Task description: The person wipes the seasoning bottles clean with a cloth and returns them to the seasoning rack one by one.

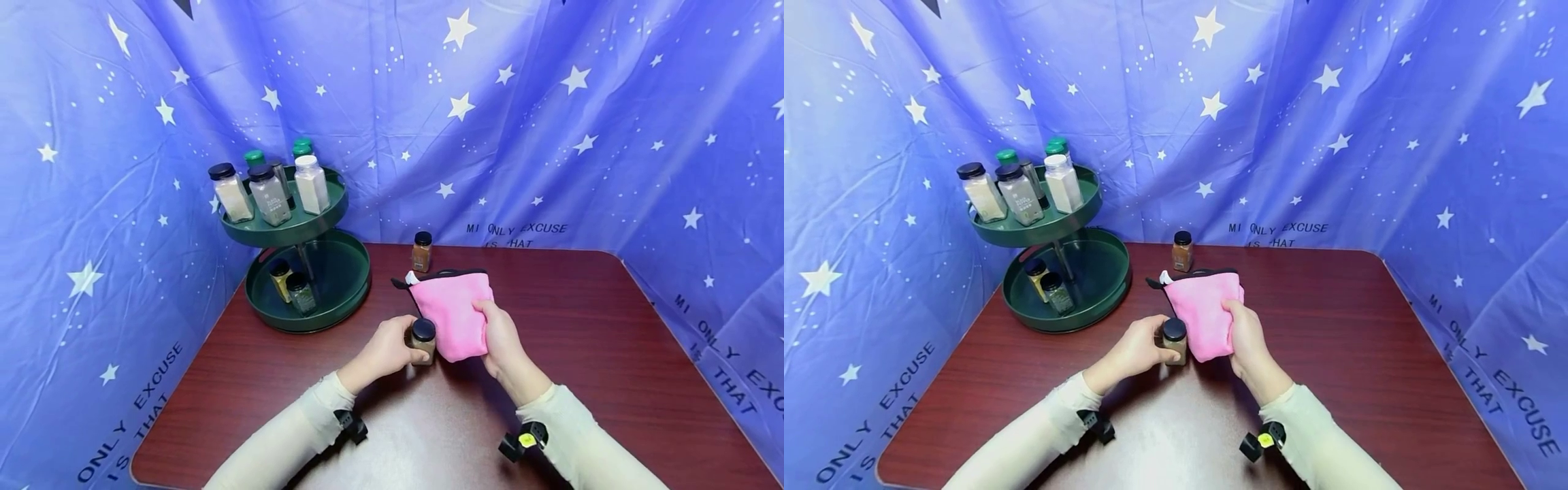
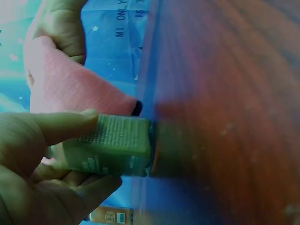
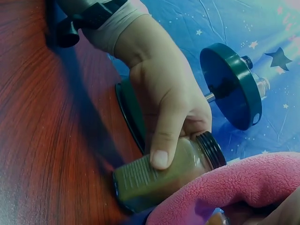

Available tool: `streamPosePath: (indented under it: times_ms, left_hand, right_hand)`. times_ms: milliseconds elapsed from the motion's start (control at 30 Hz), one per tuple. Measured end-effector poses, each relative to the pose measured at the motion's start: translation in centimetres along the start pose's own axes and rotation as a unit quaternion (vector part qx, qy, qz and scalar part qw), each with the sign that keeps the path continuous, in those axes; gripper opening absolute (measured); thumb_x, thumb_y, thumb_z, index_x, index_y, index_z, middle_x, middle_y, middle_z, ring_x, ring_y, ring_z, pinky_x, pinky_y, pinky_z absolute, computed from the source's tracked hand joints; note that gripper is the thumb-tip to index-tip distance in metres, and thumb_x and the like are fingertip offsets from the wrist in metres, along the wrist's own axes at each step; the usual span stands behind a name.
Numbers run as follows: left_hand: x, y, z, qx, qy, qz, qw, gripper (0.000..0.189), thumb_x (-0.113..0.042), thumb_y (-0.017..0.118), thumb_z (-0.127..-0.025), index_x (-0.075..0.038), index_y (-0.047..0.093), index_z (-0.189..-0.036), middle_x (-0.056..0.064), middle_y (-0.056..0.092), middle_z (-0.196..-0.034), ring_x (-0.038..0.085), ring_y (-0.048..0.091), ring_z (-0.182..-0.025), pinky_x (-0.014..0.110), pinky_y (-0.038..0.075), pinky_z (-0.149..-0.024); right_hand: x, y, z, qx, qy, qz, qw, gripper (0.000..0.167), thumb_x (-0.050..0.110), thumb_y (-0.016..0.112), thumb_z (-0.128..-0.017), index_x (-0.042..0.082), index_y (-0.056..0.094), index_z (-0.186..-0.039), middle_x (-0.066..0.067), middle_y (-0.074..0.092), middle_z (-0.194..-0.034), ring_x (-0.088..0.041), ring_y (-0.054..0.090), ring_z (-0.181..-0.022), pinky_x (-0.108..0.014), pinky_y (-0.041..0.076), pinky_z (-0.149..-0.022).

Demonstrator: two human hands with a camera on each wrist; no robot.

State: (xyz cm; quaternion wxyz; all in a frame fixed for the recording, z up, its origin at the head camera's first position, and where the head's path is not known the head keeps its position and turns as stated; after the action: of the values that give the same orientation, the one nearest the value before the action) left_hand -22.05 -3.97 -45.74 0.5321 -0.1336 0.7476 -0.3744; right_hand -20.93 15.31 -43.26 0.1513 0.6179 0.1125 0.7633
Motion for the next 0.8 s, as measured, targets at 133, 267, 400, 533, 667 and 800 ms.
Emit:
streamPosePath:
  times_ms: [133, 267, 400, 533, 667, 800]
  left_hand:
    - [0.1, 0.1, -0.2, 0.026, 0.008, -0.001, 0.9996, 0.054, -0.017, 0.090, -0.076, -0.008, 0.066, -0.123, 0.002, 0.072, -0.112, 0.016, 0.066, -0.103, 0.033, 0.052, -0.094]
    - [0.0, -0.1, -0.1, 0.010, -0.006, -0.001, 0.9999, 0.063, -0.030, 0.090, -0.076, -0.008, 0.061, -0.128, 0.005, 0.068, -0.118, 0.020, 0.063, -0.107, 0.036, 0.051, -0.096]
    - [-0.2, -0.2, 0.3, -0.039, -0.035, -0.008, 0.9986, 0.078, -0.055, 0.088, -0.073, -0.006, 0.058, -0.125, 0.007, 0.062, -0.116, 0.019, 0.059, -0.102, 0.034, 0.051, -0.091]
    - [-0.3, 0.2, 0.8, -0.073, -0.065, -0.019, 0.9950, 0.078, -0.065, 0.085, -0.071, -0.006, 0.056, -0.115, 0.006, 0.056, -0.106, 0.016, 0.056, -0.090, 0.029, 0.050, -0.080]
    - [-0.4, 0.5, 0.9, -0.085, -0.079, -0.026, 0.9929, 0.066, -0.059, 0.086, -0.073, -0.010, 0.055, -0.105, 0.002, 0.055, -0.099, 0.015, 0.054, -0.087, 0.028, 0.048, -0.077]
    - [-0.8, 0.3, 0.8, -0.083, -0.068, -0.027, 0.9939, 0.057, -0.050, 0.088, -0.074, -0.011, 0.057, -0.101, 0.000, 0.057, -0.095, 0.016, 0.054, -0.087, 0.030, 0.048, -0.077]
  right_hand:
    - [-0.2, -0.2, -0.1, -0.004, 0.002, 0.000, 1.0000, 0.020, 0.018, 0.040, -0.105, 0.012, 0.056, -0.094, 0.005, 0.065, -0.069, -0.009, 0.064, -0.060, -0.026, 0.054, -0.057]
    - [-0.1, -0.3, -0.1, -0.006, 0.000, 0.000, 1.0000, 0.020, 0.018, 0.041, -0.104, 0.012, 0.056, -0.093, 0.005, 0.065, -0.069, -0.009, 0.063, -0.060, -0.026, 0.054, -0.056]
    - [0.2, -0.3, 0.0, -0.006, -0.010, 0.003, 0.9999, 0.020, 0.017, 0.040, -0.104, 0.012, 0.056, -0.093, 0.005, 0.065, -0.069, -0.009, 0.063, -0.060, -0.026, 0.054, -0.057]
    - [0.2, -0.3, 0.1, -0.003, -0.009, 0.006, 0.9999, 0.021, 0.018, 0.040, -0.104, 0.011, 0.056, -0.094, 0.005, 0.066, -0.070, -0.009, 0.064, -0.061, -0.027, 0.054, -0.057]
    - [0.2, -0.4, 0.3, -0.005, -0.012, 0.003, 0.9999, 0.021, 0.017, 0.040, -0.104, 0.011, 0.057, -0.093, 0.004, 0.066, -0.070, -0.010, 0.065, -0.061, -0.027, 0.054, -0.057]
    - [0.5, -0.4, 0.3, -0.007, -0.020, 0.000, 0.9998, 0.023, 0.016, 0.041, -0.104, 0.011, 0.058, -0.090, 0.004, 0.065, -0.069, -0.009, 0.064, -0.061, -0.026, 0.054, -0.058]
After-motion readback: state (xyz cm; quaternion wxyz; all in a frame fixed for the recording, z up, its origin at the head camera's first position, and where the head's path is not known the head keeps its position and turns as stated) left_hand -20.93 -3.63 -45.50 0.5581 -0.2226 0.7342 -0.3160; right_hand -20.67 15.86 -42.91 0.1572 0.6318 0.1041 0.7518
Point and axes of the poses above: each hand's wrist, its own z-axis away from the middle knuckle, its own y-axis out of the palm, x = y × z, the point moved 5 cm from there along -z, towards the middle knuckle
